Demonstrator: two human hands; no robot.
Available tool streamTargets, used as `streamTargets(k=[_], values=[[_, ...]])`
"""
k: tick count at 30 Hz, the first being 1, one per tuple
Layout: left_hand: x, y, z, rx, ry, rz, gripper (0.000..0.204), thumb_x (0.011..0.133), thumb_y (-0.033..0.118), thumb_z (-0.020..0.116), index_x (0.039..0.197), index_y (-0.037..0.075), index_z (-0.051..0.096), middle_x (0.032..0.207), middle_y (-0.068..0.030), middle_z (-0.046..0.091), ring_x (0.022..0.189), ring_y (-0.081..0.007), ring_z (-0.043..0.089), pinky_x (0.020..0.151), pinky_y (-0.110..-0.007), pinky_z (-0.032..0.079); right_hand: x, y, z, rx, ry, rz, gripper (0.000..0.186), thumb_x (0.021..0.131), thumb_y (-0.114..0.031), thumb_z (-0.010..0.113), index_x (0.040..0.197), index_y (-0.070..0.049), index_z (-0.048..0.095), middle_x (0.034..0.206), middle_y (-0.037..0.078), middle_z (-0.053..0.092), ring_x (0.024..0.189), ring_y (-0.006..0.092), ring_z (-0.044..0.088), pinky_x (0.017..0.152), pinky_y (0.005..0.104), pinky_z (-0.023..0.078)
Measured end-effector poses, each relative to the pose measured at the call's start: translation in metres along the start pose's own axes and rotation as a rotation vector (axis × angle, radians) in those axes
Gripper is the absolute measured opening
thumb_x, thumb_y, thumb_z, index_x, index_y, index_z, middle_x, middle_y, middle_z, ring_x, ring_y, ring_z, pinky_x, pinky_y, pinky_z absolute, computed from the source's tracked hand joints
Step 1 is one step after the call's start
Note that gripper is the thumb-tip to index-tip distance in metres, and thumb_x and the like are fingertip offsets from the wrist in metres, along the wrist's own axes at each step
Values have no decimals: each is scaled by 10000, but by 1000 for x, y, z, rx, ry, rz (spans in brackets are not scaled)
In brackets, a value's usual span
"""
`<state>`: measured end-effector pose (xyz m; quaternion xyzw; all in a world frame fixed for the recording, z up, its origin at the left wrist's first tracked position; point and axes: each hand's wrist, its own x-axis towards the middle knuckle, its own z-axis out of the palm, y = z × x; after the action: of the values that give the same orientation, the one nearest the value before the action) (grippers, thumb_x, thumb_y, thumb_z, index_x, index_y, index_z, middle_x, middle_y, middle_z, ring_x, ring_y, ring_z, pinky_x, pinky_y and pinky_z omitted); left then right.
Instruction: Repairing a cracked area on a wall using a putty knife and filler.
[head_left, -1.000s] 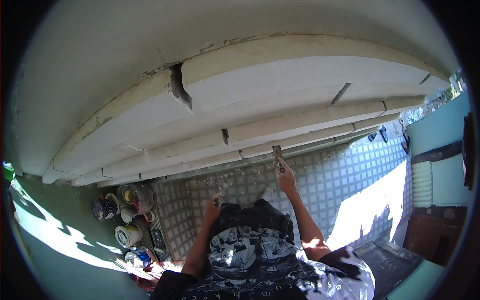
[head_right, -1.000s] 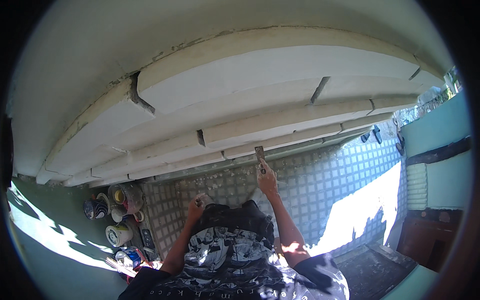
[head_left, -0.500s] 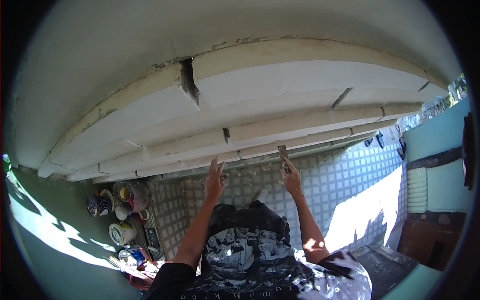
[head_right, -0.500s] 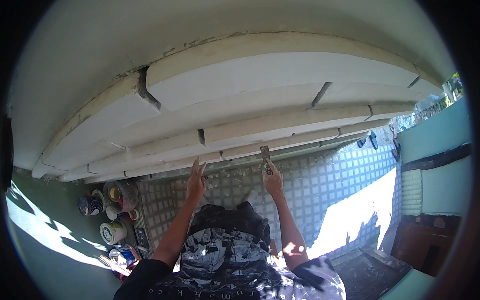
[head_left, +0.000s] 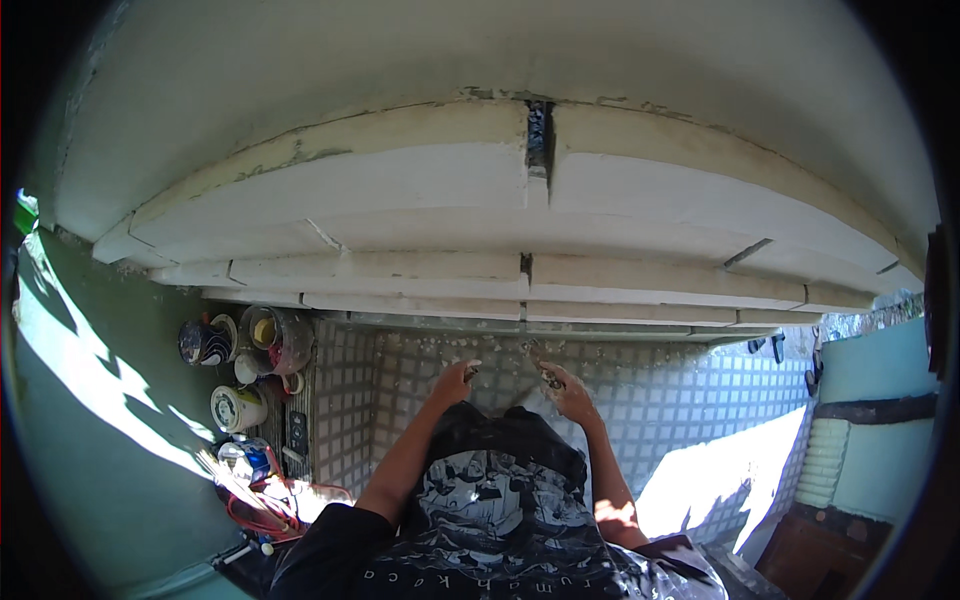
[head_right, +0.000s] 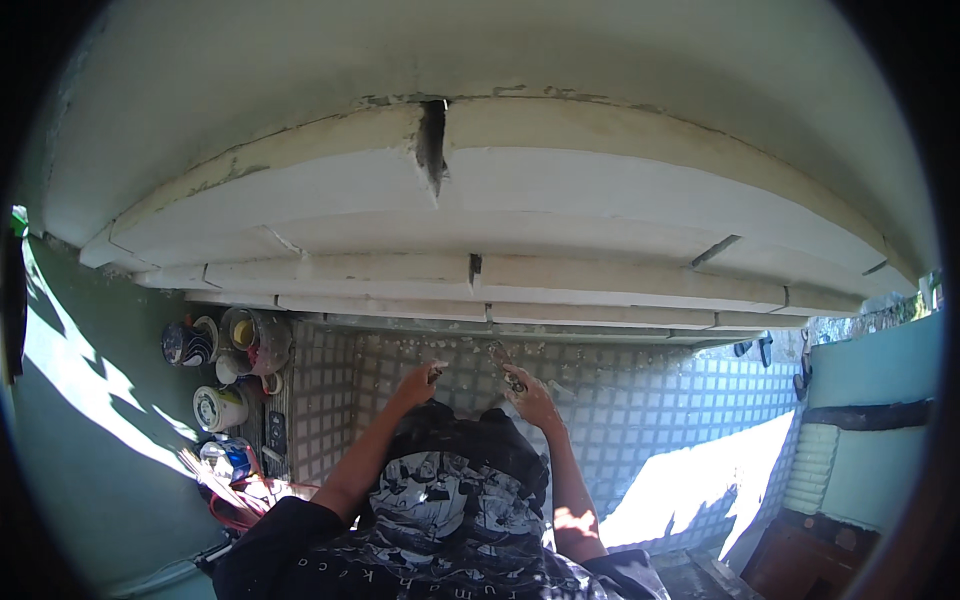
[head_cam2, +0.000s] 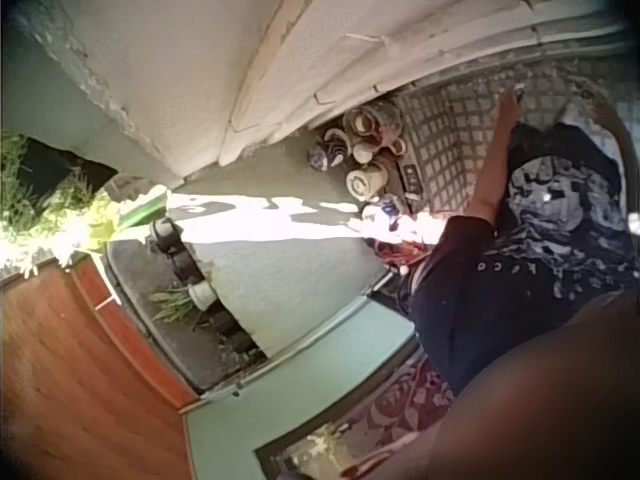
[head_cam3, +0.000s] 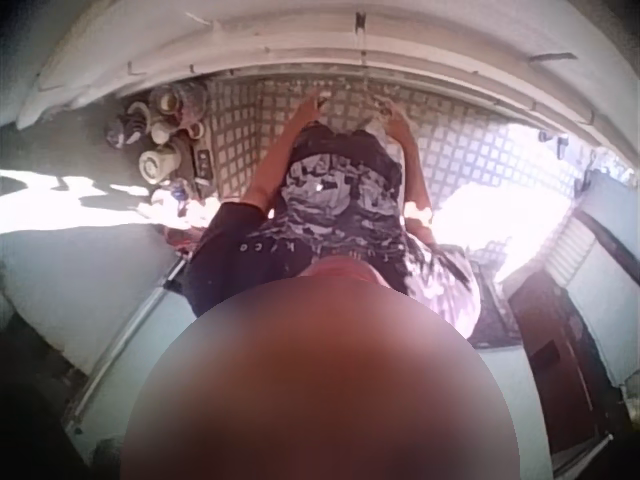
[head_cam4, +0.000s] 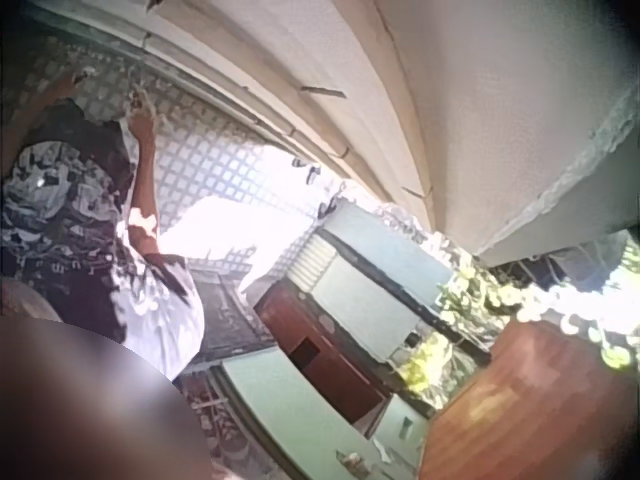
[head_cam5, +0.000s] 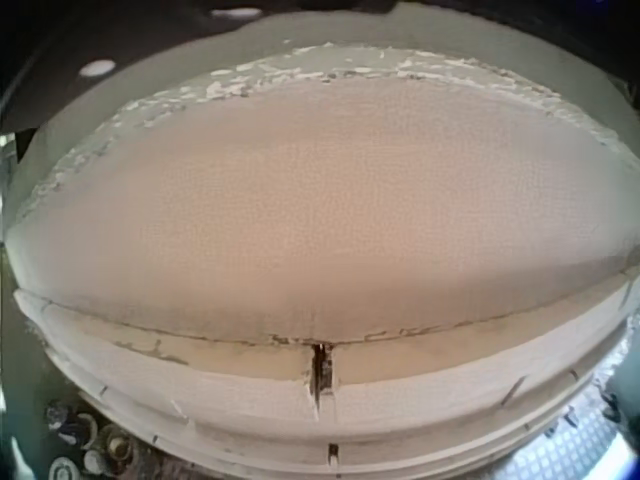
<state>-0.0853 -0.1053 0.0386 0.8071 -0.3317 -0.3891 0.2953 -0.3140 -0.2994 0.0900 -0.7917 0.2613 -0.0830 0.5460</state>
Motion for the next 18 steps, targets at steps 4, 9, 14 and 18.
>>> streamTargets(k=[4, 9, 14, 18], values=[[-9, -30, 1, 4, 199, 63, 527, 706, -72, 507, 1203, 77, 596, 904, -173, 646, 846, -303, 632, 766, -359, 485, 8, -5, 11, -49, -55, 12, 488, 832, -135, 663, 1301, -120, 530, 1221, 147, 607, 1101, 326, 594, 934, 374, 456], [-7, -42, -2, -86, 277, 73, 534, 704, -85, 488, 1200, 79, 598, 877, -153, 634, 816, -280, 624, 732, -340, 478, 27, -11, 21, -89, -116, -7, 474, 840, -137, 651, 1298, -120, 533, 1236, 154, 600, 1106, 334, 592, 940, 374, 455], [-8, -55, -12, -166, 361, 154, 502, 703, -90, 476, 1158, 71, 612, 857, -132, 639, 805, -250, 623, 713, -317, 468, 43, -22, 34, -84, -95, -13, 484, 827, -111, 661, 1295, -114, 536, 1227, 156, 609, 1135, 328, 580, 963, 384, 442], [-5, -95, -22, -487, 462, 181, 467, 703, -97, 460, 1123, 41, 611, 904, -134, 659, 851, -209, 638, 739, -295, 473, 52, -38, 56, -158, -172, -29, 514, 838, -149, 654, 1328, -161, 498, 1232, 157, 592, 1152, 358, 544, 979, 424, 415]])
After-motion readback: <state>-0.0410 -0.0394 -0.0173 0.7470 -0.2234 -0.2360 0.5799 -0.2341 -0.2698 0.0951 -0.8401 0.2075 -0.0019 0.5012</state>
